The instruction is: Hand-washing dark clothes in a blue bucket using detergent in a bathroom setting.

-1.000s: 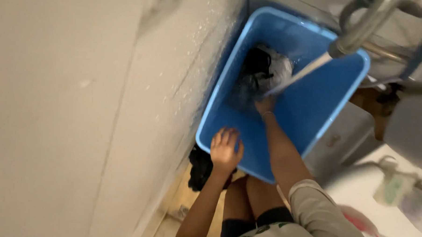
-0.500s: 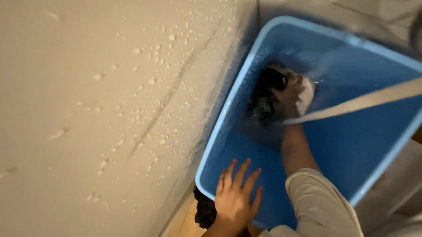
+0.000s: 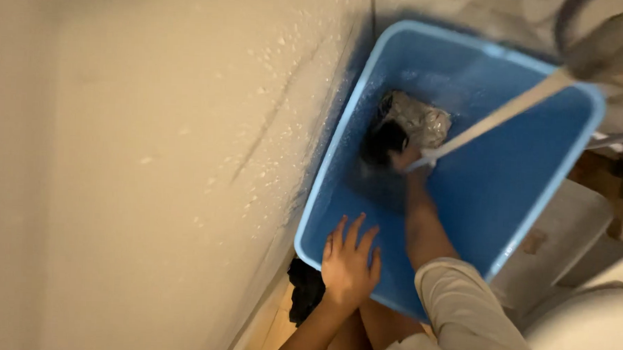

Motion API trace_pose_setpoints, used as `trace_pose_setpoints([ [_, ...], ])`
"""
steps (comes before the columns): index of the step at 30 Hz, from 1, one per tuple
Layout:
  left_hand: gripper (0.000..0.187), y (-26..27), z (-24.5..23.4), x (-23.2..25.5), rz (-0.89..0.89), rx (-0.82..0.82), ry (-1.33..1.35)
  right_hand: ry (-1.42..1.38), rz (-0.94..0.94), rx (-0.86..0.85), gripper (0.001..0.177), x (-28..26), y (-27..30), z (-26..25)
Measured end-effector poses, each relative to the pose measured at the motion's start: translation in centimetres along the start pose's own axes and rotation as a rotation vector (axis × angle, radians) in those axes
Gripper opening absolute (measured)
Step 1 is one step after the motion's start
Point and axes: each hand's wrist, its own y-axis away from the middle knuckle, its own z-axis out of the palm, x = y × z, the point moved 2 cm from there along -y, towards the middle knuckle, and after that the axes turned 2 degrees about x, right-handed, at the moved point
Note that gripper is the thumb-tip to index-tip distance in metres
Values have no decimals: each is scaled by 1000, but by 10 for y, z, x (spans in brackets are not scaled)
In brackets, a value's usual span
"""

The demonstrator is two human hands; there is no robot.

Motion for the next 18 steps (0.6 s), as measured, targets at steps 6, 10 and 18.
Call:
trace_pose_setpoints([
  [6, 46, 2, 3, -3, -71, -27, -30, -91, -157, 140, 84, 43, 50, 28],
  [10, 57, 3, 11, -6, -114, -45, -30, -265, 126, -201, 62, 36, 116, -26],
  [18, 86, 9, -32, 18, -126, -214, 128, -1160, 437, -209, 56, -34, 308, -209],
])
